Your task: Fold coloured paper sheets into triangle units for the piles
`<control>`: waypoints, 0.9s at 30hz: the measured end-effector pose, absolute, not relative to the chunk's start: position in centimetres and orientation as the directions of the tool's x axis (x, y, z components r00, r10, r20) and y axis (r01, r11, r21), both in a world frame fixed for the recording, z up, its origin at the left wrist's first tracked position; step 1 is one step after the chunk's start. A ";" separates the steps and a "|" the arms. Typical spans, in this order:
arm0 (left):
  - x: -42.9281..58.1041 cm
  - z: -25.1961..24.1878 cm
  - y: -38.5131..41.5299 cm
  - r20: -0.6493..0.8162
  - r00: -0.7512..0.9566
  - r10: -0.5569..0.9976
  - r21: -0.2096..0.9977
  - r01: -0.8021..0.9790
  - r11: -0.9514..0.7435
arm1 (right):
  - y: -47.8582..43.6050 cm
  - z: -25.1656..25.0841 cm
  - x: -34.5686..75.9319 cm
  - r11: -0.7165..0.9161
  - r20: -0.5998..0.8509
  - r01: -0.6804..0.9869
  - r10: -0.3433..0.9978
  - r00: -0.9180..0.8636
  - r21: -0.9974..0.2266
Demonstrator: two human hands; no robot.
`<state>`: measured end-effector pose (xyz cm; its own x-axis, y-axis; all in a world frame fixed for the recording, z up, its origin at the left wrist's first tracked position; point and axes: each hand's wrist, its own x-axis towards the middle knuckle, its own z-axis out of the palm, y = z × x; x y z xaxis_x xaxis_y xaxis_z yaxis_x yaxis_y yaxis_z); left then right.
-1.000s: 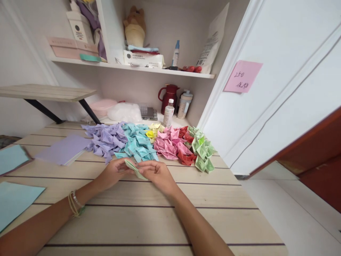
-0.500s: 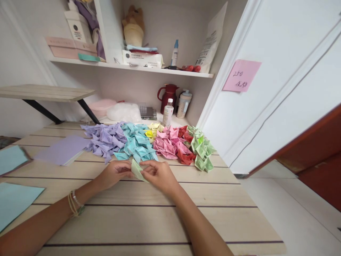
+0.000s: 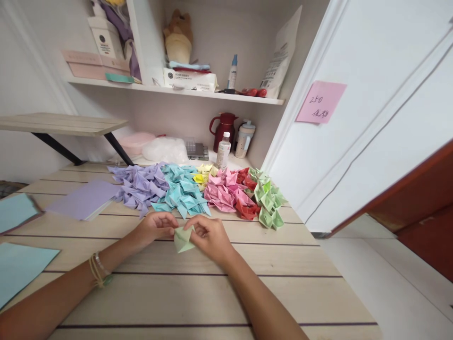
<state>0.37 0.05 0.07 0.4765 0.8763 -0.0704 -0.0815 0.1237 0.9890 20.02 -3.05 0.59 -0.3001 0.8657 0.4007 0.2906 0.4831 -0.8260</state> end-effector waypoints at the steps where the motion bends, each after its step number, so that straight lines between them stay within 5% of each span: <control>1: 0.4 0.2 0.0 -0.096 0.475 0.875 0.984 -0.085 0.155 | -3.1 0.6 20.1 0.487 0.404 0.285 0.862 -0.305 -0.825; 10: 0.7 0.7 -0.3 -0.007 0.420 0.907 0.997 -0.063 0.037 | -3.1 2.0 20.9 0.424 0.262 0.267 0.837 -0.481 -0.865; 18: 0.5 0.1 0.0 0.117 0.324 0.939 0.992 0.012 -0.128 | -2.6 0.6 20.0 0.248 0.192 0.214 0.949 -0.250 -0.945; 27: 0.6 0.6 -0.2 0.090 0.361 0.928 0.992 -0.116 -0.051 | -2.0 0.1 20.2 0.186 0.193 -0.052 0.961 -0.198 -0.981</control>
<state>0.58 -0.24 0.61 0.3614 0.9281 0.0898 -0.1159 -0.0509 0.9920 20.24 -2.01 0.15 -0.1982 0.9611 0.1925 -0.0516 0.1859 -0.9812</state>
